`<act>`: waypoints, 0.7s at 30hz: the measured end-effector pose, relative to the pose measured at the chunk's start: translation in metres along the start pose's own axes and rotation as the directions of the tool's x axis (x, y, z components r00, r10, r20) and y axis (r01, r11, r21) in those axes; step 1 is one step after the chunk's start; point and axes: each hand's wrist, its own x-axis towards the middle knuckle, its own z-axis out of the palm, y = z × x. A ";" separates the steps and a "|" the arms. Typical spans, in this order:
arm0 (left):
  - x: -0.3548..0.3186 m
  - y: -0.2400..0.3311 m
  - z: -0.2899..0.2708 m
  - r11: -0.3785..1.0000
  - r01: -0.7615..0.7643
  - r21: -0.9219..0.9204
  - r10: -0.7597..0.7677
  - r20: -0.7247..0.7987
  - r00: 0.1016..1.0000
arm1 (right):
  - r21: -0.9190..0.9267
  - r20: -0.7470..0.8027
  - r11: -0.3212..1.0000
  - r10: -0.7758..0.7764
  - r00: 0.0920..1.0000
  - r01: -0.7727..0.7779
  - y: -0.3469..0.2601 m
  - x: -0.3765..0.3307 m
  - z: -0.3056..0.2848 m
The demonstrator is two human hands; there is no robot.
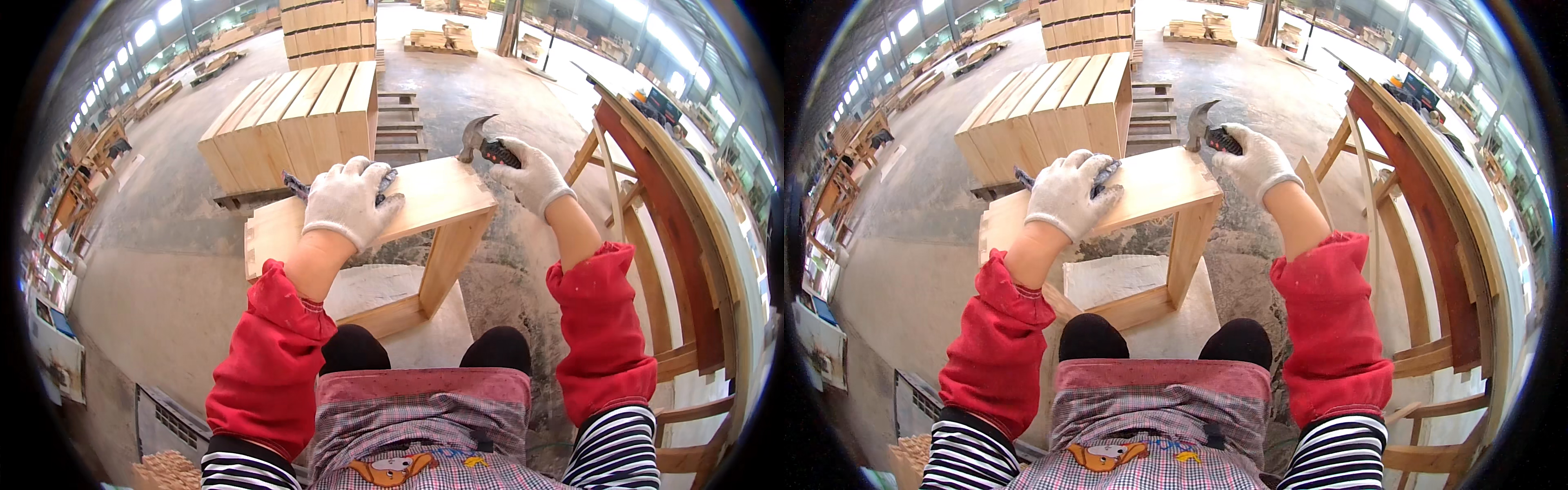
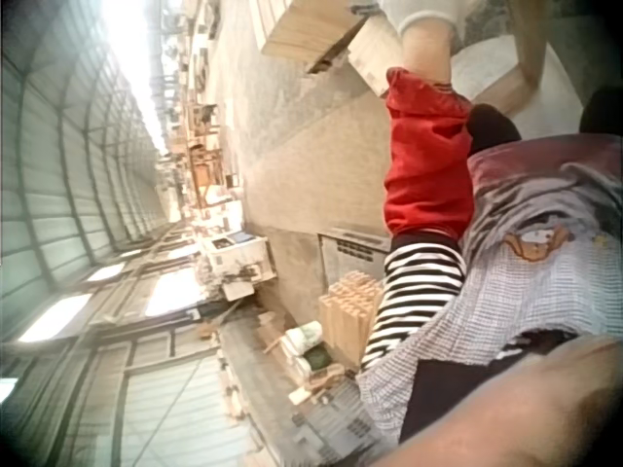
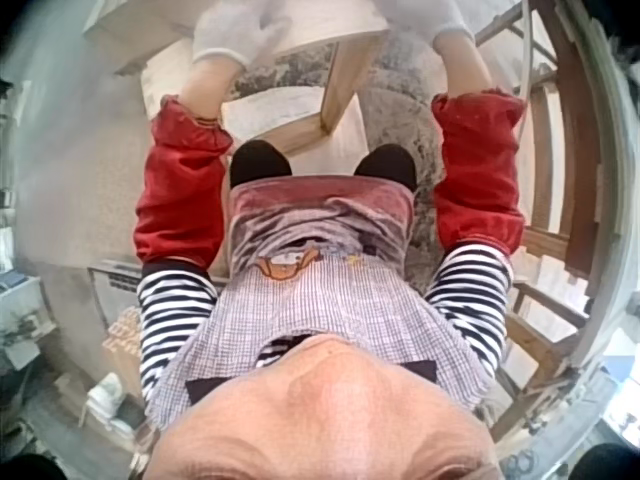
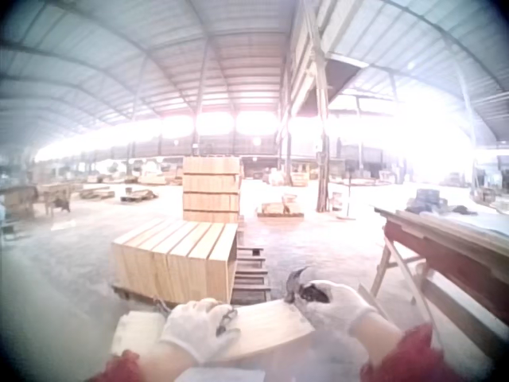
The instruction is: The person assembles a wooden stool by fitting a top panel onto a frame, then uses a rubber mallet and a hammer to secure the joints. They repeatedly tap the corners and edges to ensure a tight fit, occasionally wiping the surface with a cloth.
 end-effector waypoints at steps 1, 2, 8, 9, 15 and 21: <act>0.000 0.000 0.001 1.000 0.000 -0.004 0.000 0.004 1.000 | 0.010 0.016 1.000 0.027 1.000 -0.027 0.006 0.002 -0.004; 0.002 0.001 0.001 1.000 -0.001 -0.009 0.001 0.007 1.000 | 0.020 0.032 0.998 0.054 0.998 -0.055 0.013 0.002 -0.008; 0.004 0.002 0.000 0.982 -0.068 0.178 0.075 -0.031 0.997 | 0.482 -0.045 0.853 0.250 0.967 -0.198 0.032 -0.053 -0.007; 0.009 0.004 0.000 0.968 -0.092 0.233 0.095 -0.002 0.995 | 0.588 0.026 0.764 0.311 0.950 -0.266 0.040 -0.065 -0.010; 0.049 0.041 -0.011 0.989 -0.089 0.122 0.044 0.332 0.942 | 0.895 0.424 0.052 0.213 0.880 -0.444 0.080 -0.155 0.036; 0.056 0.058 0.016 0.979 -0.131 0.157 0.045 0.461 0.886 | 0.652 0.716 -0.404 0.049 0.696 -0.642 0.101 -0.174 0.134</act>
